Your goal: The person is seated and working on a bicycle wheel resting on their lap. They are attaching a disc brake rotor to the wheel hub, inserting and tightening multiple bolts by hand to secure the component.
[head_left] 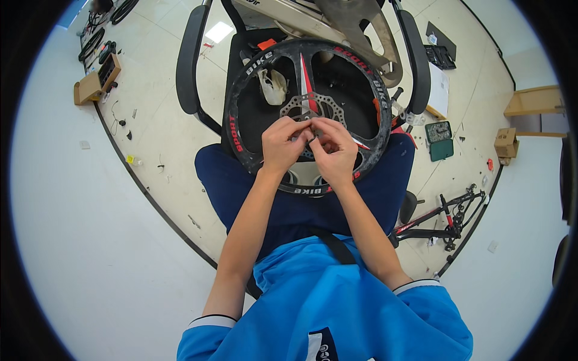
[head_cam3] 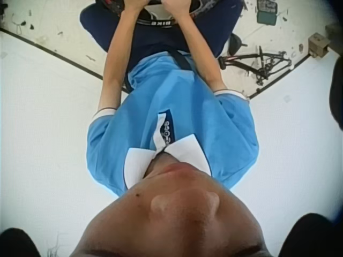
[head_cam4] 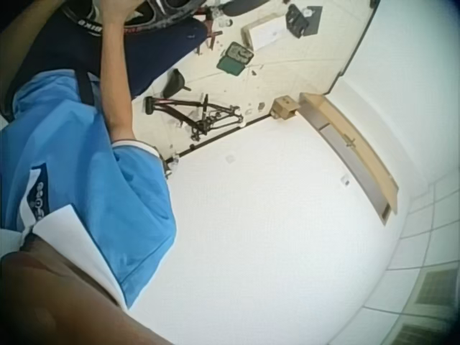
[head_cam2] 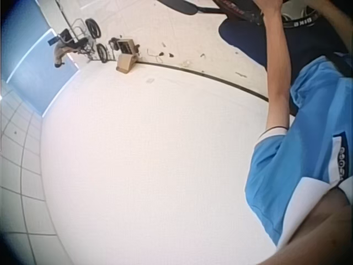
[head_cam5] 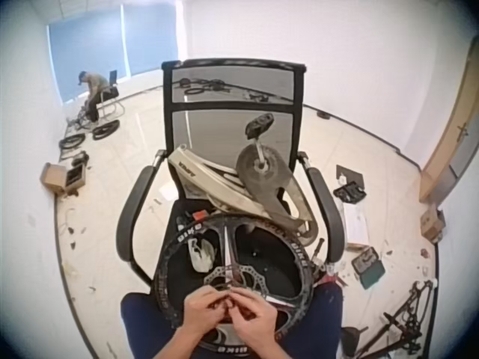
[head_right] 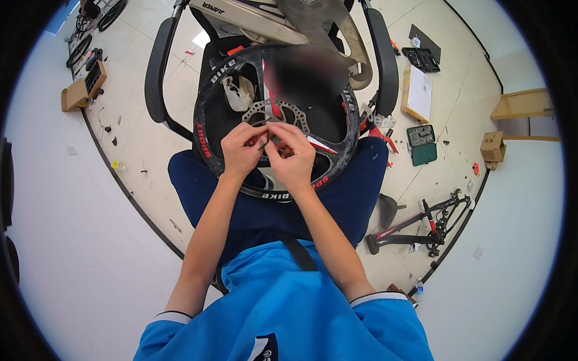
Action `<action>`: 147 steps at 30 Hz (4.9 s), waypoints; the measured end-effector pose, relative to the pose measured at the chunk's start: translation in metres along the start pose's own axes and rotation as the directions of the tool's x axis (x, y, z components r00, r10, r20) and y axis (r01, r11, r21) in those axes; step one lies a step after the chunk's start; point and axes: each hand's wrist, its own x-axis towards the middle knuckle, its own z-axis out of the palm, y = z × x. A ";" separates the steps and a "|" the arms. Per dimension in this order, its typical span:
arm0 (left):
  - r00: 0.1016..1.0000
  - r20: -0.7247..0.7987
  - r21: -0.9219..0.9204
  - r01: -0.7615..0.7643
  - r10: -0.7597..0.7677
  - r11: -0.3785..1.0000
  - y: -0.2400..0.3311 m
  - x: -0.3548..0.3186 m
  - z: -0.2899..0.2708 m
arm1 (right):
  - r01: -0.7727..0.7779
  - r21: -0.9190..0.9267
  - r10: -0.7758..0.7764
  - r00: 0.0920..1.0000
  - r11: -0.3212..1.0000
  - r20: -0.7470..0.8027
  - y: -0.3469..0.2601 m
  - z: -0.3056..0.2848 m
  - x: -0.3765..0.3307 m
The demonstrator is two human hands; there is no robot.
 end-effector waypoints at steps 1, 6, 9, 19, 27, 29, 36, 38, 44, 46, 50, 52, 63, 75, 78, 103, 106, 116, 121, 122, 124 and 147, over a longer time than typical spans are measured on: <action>1.000 -0.016 0.013 0.001 -0.001 1.000 0.000 0.000 0.002 | -0.015 0.014 0.016 0.999 1.000 -0.037 0.000 0.001 0.000; 0.998 -0.070 0.059 0.002 0.003 0.998 -0.002 0.000 0.007 | 0.058 0.012 -0.057 0.997 0.998 -0.050 0.005 0.004 0.001; 0.996 -0.090 0.049 -0.014 0.018 0.999 -0.001 0.003 0.010 | 0.081 -0.014 -0.081 0.997 0.997 -0.008 0.006 0.004 0.004; 0.996 -0.058 0.003 0.063 -0.063 0.998 -0.003 -0.001 0.005 | 0.039 -0.111 -0.030 0.996 0.993 0.078 -0.003 -0.001 0.007; 0.991 -0.119 0.090 -0.042 0.053 0.995 -0.005 0.001 0.012 | 0.029 -0.071 -0.032 0.999 0.997 -0.037 0.004 0.000 0.008; 0.993 -0.106 0.057 0.050 -0.044 0.997 -0.002 0.000 0.012 | 0.042 -0.076 -0.046 0.998 0.996 -0.040 0.007 0.001 0.010; 0.998 -0.018 0.127 0.061 -0.059 0.990 -0.009 0.008 -0.006 | 0.088 -0.165 -0.081 0.995 0.982 0.052 0.000 -0.002 0.011; 0.997 0.058 0.209 -0.057 0.046 0.976 -0.011 0.011 -0.008 | 0.085 -0.143 -0.076 0.995 0.986 0.065 0.003 -0.002 0.009; 0.989 0.127 0.255 -0.100 0.069 0.962 -0.014 0.014 -0.006 | 0.039 -0.097 -0.031 0.996 0.994 0.081 0.004 -0.004 0.008; 0.992 0.112 0.248 -0.090 0.064 0.964 -0.015 0.014 -0.004 | 0.018 -0.106 -0.013 0.999 0.994 0.045 0.003 -0.003 0.010; 0.994 0.071 0.247 -0.096 0.081 0.964 -0.016 0.013 0.000 | 0.006 -0.088 -0.006 1.000 0.996 -0.002 0.004 -0.006 0.013; 0.995 0.054 0.250 -0.100 0.089 0.963 -0.015 0.012 0.002 | 0.005 -0.069 -0.008 0.999 0.998 -0.052 -0.001 -0.009 0.014; 0.925 0.319 0.562 -0.358 0.204 0.746 -0.012 0.024 0.004 | -0.139 0.093 0.147 0.984 0.986 -0.097 0.005 -0.033 0.017; 0.920 0.276 0.543 -0.388 0.279 0.745 -0.019 0.027 0.005 | -0.219 0.102 0.220 0.976 0.970 0.003 0.023 -0.034 0.011; 0.948 0.223 0.566 -0.315 0.227 0.762 -0.017 0.022 0.009 | -0.238 0.122 0.237 0.971 0.964 0.018 0.026 -0.036 0.010; 0.935 0.353 0.443 -0.192 0.027 0.876 -0.002 0.025 -0.001 | -0.320 0.094 0.311 0.945 0.943 0.096 0.028 -0.044 0.001; 0.931 0.358 0.525 -0.265 0.072 0.809 0.000 0.028 0.002 | -0.332 0.093 0.323 0.941 0.939 0.099 0.029 -0.047 0.000; 0.981 0.194 0.456 -0.104 0.016 0.884 0.017 0.034 -0.007 | -0.390 0.190 0.365 0.918 0.901 0.152 0.030 -0.049 0.001; 0.937 0.316 0.203 -0.217 0.146 0.955 0.056 -0.012 0.004 | -0.681 0.376 0.578 0.732 0.628 0.361 0.020 -0.051 -0.005; 0.943 0.308 0.166 -0.183 0.125 0.969 0.061 -0.019 0.007 | -0.713 0.357 0.587 0.700 0.603 0.407 0.018 -0.053 -0.009; 0.945 0.327 0.125 -0.016 -0.025 0.992 0.053 -0.034 0.008 | -0.772 0.313 0.600 0.630 0.553 0.494 0.014 -0.060 -0.018; 0.830 0.139 0.279 0.490 -0.539 0.826 0.033 -0.116 -0.021 | 0.010 -0.677 0.240 0.931 0.736 0.274 0.107 -0.082 0.110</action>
